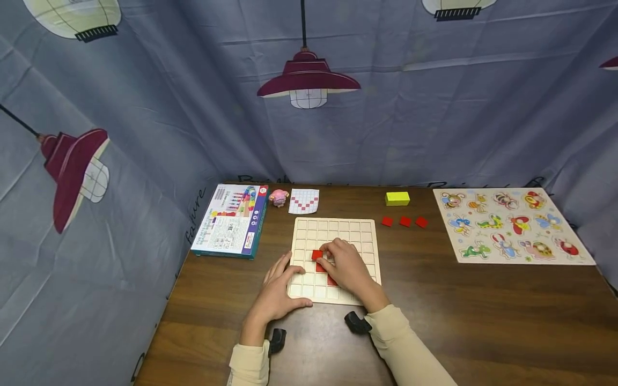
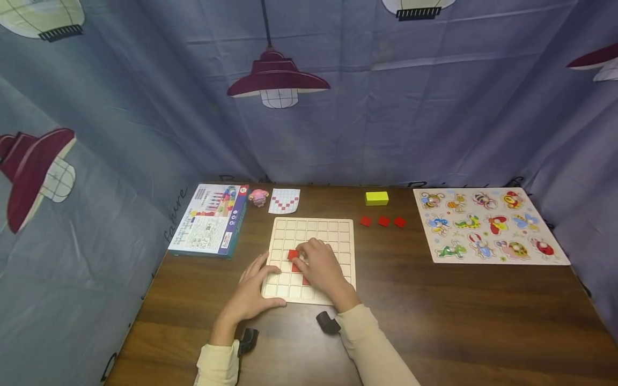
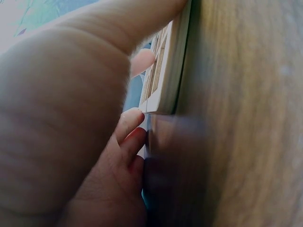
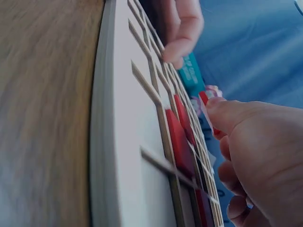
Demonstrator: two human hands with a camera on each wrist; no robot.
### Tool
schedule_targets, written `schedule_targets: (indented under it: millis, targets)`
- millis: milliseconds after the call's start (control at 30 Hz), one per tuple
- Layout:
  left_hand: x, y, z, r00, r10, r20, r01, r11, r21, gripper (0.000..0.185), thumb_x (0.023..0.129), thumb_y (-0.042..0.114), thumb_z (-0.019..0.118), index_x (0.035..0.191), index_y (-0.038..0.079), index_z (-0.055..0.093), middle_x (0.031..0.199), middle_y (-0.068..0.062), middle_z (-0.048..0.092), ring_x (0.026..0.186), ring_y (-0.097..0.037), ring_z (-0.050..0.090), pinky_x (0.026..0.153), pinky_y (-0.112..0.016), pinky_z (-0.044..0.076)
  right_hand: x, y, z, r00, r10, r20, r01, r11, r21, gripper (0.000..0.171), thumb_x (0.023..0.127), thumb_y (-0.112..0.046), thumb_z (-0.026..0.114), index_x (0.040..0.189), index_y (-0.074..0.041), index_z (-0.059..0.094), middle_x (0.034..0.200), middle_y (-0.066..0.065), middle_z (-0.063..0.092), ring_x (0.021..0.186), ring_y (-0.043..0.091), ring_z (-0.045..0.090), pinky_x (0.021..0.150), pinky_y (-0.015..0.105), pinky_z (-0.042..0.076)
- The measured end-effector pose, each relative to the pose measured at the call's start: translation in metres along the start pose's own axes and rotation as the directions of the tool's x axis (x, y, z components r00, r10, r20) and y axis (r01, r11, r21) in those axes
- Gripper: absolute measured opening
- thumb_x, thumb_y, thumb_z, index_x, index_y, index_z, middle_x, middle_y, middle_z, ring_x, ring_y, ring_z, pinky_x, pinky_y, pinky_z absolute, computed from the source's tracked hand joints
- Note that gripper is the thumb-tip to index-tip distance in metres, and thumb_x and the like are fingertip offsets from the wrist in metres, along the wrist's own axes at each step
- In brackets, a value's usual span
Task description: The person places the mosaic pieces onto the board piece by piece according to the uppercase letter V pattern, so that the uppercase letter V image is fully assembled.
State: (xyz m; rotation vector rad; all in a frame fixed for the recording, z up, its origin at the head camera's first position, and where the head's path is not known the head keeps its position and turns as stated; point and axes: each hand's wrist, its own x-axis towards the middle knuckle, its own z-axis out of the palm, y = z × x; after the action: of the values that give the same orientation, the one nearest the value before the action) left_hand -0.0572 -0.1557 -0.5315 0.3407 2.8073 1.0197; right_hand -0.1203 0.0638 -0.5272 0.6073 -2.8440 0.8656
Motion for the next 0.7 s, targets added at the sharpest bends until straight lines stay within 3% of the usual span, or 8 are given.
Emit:
schedule_targets:
  millis: [267,700]
  targets:
    - [0.001,0.000,0.000,1.000,0.009,-0.006,-0.009,1.000,-0.008,0.064,0.069,0.049,0.091,0.120,0.024,0.062,0.168,-0.013,0.026,0.156,-0.038,0.023,0.121,-0.066,0.023,0.010,-0.010,0.009,0.999,-0.023,0.031,0.026,0.997,-0.078,0.023,0.092,-0.031,0.077,0.107,-0.013,0.073,0.083,-0.005,0.056,0.080,0.014,0.051,0.084,0.037,0.046]
    - [-0.001,0.001,-0.001,1.000,-0.002,-0.005,0.001,1.000,-0.018,0.065,0.069,0.049,0.092,0.121,0.024,0.063,0.168,-0.012,0.027,0.156,-0.037,0.023,0.122,-0.065,0.022,0.015,-0.016,0.014,0.999,-0.047,0.012,0.049,0.986,-0.158,0.020,0.090,-0.029,0.078,0.102,-0.014,0.076,0.084,-0.003,0.062,0.080,0.017,0.056,0.081,0.039,0.048]
